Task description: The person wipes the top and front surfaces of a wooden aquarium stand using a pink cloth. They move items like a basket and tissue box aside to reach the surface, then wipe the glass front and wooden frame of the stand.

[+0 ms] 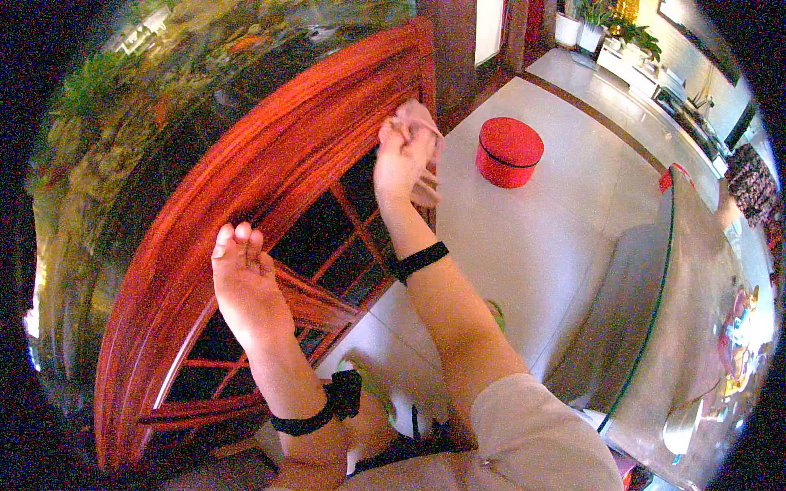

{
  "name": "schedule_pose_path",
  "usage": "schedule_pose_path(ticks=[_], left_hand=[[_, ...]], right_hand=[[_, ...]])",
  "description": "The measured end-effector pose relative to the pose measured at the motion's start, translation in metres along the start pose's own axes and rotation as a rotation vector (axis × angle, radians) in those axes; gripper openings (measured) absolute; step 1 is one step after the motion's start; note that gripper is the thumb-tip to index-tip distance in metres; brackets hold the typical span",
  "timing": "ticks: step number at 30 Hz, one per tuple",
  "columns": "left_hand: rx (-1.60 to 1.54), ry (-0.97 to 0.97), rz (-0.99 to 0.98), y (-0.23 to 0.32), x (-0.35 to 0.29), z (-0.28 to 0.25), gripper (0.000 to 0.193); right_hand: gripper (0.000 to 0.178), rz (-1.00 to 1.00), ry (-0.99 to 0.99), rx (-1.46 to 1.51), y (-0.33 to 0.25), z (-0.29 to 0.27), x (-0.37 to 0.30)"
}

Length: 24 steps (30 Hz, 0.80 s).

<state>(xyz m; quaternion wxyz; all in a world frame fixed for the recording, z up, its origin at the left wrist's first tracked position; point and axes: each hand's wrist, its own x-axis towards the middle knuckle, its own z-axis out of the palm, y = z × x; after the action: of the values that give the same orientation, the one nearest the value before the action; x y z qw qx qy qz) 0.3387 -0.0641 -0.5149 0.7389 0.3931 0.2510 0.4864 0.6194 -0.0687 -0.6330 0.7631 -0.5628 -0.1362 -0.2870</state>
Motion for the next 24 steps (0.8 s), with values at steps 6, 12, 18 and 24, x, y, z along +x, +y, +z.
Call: schedule_pose_path(ticks=[6, 12, 18, 24], left_hand=[[-0.046, -0.035, -0.003, 0.003, 0.0, -0.012, 0.033], [-0.05, -0.008, 0.007, 0.007, -0.006, -0.004, 0.031], [-0.086, 0.052, 0.068, 0.007, -0.006, -0.001, 0.021], [-0.124, 0.09, 0.126, 0.004, -0.006, 0.0, 0.02]], right_hand=[[0.012, 0.267, 0.034, 0.237, -0.01, -0.012, -0.006], [0.006, -0.219, 0.112, -0.251, -0.031, -0.006, -0.005], [0.023, -0.204, 0.034, -0.268, -0.052, -0.005, -0.068], [0.026, -0.407, -0.465, -0.153, -0.11, -0.035, -0.139]])
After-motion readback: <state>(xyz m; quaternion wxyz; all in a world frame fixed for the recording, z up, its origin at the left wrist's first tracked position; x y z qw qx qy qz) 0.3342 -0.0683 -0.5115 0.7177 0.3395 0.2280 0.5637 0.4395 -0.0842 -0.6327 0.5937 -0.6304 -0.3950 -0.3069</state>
